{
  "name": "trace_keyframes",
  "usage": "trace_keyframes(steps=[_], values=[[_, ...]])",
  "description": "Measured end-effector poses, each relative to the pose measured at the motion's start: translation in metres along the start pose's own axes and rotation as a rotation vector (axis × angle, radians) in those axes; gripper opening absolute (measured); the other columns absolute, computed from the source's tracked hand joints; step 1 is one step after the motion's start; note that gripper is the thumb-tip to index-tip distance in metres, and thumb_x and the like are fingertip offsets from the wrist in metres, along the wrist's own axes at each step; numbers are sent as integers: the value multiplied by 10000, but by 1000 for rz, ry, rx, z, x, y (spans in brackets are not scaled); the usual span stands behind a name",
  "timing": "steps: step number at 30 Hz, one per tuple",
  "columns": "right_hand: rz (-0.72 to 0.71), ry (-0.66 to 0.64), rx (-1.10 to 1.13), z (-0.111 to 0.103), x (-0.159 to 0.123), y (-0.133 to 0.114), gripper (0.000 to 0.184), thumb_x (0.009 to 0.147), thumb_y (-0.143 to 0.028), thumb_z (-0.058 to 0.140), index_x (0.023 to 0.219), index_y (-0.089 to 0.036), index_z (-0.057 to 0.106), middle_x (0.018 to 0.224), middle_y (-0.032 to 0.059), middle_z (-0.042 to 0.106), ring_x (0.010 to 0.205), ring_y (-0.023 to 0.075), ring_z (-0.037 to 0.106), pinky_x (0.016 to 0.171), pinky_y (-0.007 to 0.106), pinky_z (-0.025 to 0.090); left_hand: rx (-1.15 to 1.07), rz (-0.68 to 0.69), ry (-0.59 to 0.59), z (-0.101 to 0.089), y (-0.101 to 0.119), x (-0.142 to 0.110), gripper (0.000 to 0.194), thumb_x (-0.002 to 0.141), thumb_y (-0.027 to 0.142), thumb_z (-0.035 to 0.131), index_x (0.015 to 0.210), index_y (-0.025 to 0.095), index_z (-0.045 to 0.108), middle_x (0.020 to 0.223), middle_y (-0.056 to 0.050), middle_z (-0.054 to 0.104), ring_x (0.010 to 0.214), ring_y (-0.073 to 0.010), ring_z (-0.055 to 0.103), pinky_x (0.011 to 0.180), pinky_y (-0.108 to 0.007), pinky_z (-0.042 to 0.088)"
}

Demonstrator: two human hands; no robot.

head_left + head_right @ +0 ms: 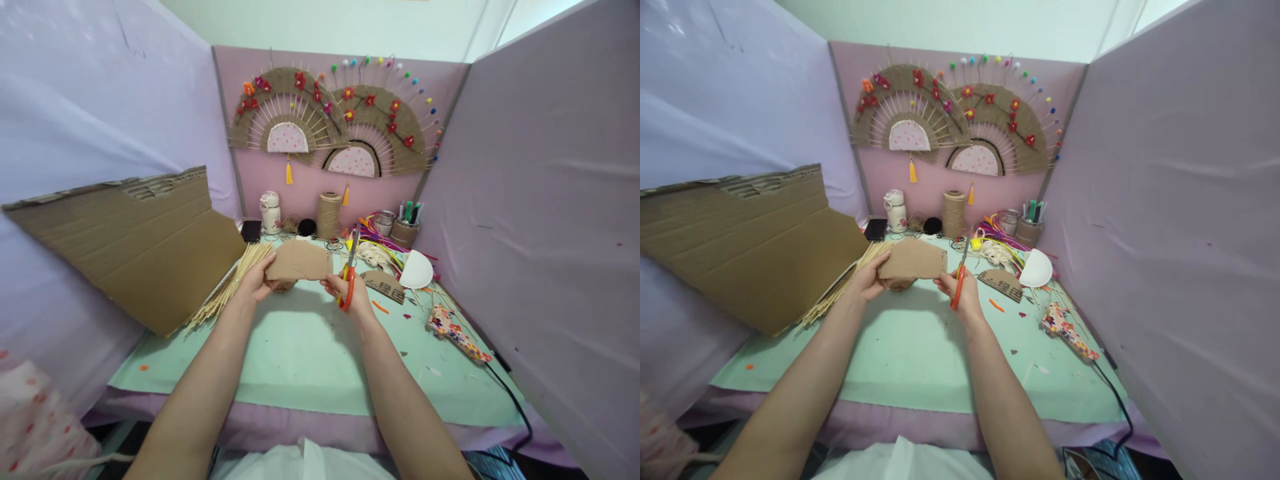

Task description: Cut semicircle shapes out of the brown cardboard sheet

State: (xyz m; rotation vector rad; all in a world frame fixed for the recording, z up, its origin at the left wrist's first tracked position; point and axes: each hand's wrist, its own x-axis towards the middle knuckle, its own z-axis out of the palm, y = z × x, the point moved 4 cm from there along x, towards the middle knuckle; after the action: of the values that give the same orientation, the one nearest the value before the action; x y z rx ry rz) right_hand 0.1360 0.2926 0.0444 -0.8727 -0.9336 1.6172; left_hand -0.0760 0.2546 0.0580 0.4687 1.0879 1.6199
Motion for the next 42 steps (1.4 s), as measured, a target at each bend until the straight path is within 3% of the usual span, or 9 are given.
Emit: trace_keyframes(steps=[2,5,7,9,14,20,26,33,42], values=[[-41,52,3,-5,3,-3,447,535,-244,831,716,-200,425,601,-29,623,627,141,694,567,182,543,82,3,-68,0,1,-3,264,706,188,708,961,154,649,815,-37,696,693,-153,653,597,-249,546],[-148,125,-22,-14,9,-9,402,582,-320,782,706,-209,415,602,-36,599,617,125,662,500,167,487,275,-58,-309,4,-2,-13,374,628,149,771,985,148,659,903,-63,710,743,-166,660,615,-249,539],[-220,120,-72,-18,12,-13,353,615,-360,732,692,-211,422,584,-36,580,566,121,621,452,184,443,374,-144,-478,5,-5,-21,472,596,183,815,1041,158,657,999,-90,709,810,-194,668,654,-278,544],[-238,68,-118,-17,12,-14,318,621,-364,702,678,-211,429,550,-40,562,507,115,572,427,199,410,421,-203,-553,4,-8,-25,519,590,266,840,1065,162,658,1034,-108,706,835,-210,670,681,-301,544],[-138,-119,-231,-3,1,-5,267,594,-281,703,682,-203,463,496,-42,562,407,91,461,394,203,345,450,-212,-525,6,-10,-21,527,582,419,841,1004,138,697,923,-105,728,756,-178,669,642,-246,513],[-157,-207,-479,8,-11,1,256,687,-356,656,733,-209,451,479,-66,485,434,95,401,430,210,300,550,-274,-573,16,-20,-23,403,625,236,824,1001,140,717,907,-85,737,762,-172,674,685,-252,498],[-237,-246,-711,7,-20,-9,397,799,-606,497,765,-213,452,601,-47,454,577,132,420,533,246,343,330,-60,-399,4,2,-19,374,670,242,790,1028,171,708,928,-69,735,796,-168,669,709,-248,487],[-210,-516,-1034,12,-35,-5,349,804,-533,541,778,-197,451,711,-36,469,627,123,418,547,241,326,240,73,-394,-3,21,-23,421,697,254,770,1100,168,686,1063,-96,714,935,-212,661,819,-299,493],[-320,-433,-1147,9,-33,-3,311,735,-457,646,814,-196,496,839,0,522,683,142,470,579,240,350,256,80,-464,-3,20,-25,485,720,263,761,1179,155,649,1171,-130,675,1046,-249,639,898,-337,477]])
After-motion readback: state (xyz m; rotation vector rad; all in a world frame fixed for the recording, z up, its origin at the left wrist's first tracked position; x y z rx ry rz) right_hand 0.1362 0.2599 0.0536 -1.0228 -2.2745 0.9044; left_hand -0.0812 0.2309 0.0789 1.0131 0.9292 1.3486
